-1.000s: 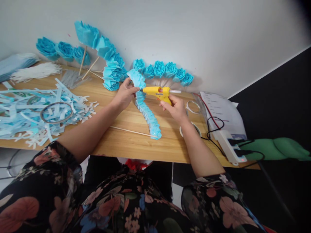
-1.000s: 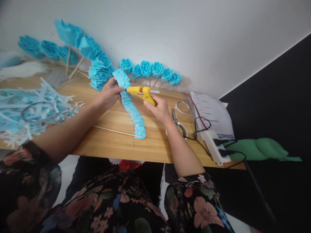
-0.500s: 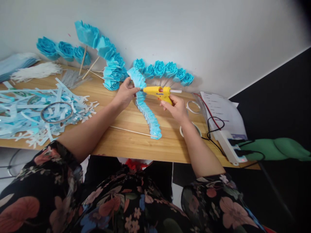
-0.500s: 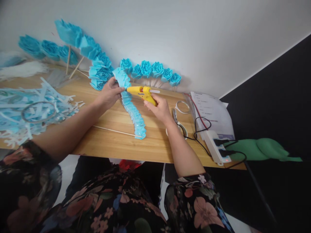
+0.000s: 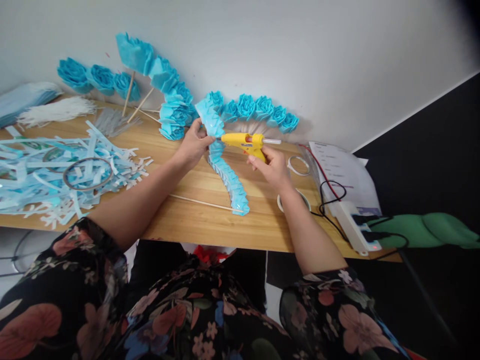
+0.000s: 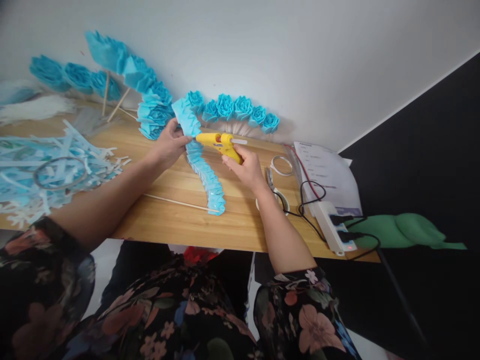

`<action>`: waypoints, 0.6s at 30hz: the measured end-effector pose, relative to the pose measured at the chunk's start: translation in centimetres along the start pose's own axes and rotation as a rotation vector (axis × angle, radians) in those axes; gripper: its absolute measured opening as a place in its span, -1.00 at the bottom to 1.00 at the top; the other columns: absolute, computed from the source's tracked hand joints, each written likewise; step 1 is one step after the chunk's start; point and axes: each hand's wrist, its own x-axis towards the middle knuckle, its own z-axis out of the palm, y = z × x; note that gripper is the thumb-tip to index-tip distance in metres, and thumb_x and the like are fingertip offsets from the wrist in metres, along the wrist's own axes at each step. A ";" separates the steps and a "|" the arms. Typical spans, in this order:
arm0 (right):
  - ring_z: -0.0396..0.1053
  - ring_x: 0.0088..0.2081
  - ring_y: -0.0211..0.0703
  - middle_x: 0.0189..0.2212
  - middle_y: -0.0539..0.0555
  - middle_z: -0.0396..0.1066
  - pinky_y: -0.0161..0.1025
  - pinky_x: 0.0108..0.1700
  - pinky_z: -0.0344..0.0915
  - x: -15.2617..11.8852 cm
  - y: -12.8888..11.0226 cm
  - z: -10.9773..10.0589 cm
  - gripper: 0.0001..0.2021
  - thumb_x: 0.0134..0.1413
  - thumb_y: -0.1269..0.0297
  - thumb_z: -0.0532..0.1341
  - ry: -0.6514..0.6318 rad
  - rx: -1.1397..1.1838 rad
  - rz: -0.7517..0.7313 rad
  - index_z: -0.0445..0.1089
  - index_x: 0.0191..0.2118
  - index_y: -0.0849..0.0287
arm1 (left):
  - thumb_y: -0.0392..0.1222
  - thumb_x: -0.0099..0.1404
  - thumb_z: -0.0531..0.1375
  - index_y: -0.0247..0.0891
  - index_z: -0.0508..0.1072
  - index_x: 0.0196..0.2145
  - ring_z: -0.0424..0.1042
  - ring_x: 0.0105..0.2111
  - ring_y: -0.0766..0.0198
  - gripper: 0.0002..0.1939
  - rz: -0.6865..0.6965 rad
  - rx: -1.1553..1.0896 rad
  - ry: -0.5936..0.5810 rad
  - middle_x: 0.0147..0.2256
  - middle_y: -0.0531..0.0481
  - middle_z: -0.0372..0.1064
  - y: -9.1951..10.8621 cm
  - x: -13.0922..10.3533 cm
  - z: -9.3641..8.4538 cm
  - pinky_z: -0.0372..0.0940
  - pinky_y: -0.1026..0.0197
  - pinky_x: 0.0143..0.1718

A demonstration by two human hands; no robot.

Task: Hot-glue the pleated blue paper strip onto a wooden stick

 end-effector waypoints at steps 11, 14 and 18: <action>0.33 -0.49 -0.21 -0.52 -0.01 0.47 -0.23 -0.36 0.27 0.1 -0.2 0.0 -0.64 0.16 -0.11 0.32 0.026 -0.048 0.001 0.53 -0.28 0.13 | -0.41 0.06 0.38 -0.15 0.35 0.11 0.61 0.04 0.01 -0.34 -0.012 -0.007 0.006 -0.05 -0.09 0.59 0.2 0.0 -0.1 0.52 0.06 -0.01; 0.34 -0.46 -0.20 -0.49 0.00 0.49 -0.22 -0.34 0.29 0.1 0.1 0.1 -0.63 0.15 -0.12 0.34 0.040 -0.047 -0.005 0.53 -0.27 0.13 | -0.38 0.10 0.36 -0.15 0.38 0.09 0.60 0.03 0.01 -0.41 -0.010 0.002 0.015 -0.06 -0.09 0.59 0.4 -0.3 0.1 0.52 0.04 0.00; 0.34 -0.46 -0.19 -0.50 -0.02 0.47 -0.22 -0.34 0.29 0.0 0.2 0.1 -0.62 0.16 -0.14 0.35 0.069 -0.053 0.002 0.54 -0.26 0.12 | -0.31 0.16 0.33 -0.14 0.43 0.02 0.61 -0.05 0.01 -0.55 -0.012 0.010 0.022 -0.17 -0.06 0.58 0.6 -0.3 0.3 0.52 0.04 -0.05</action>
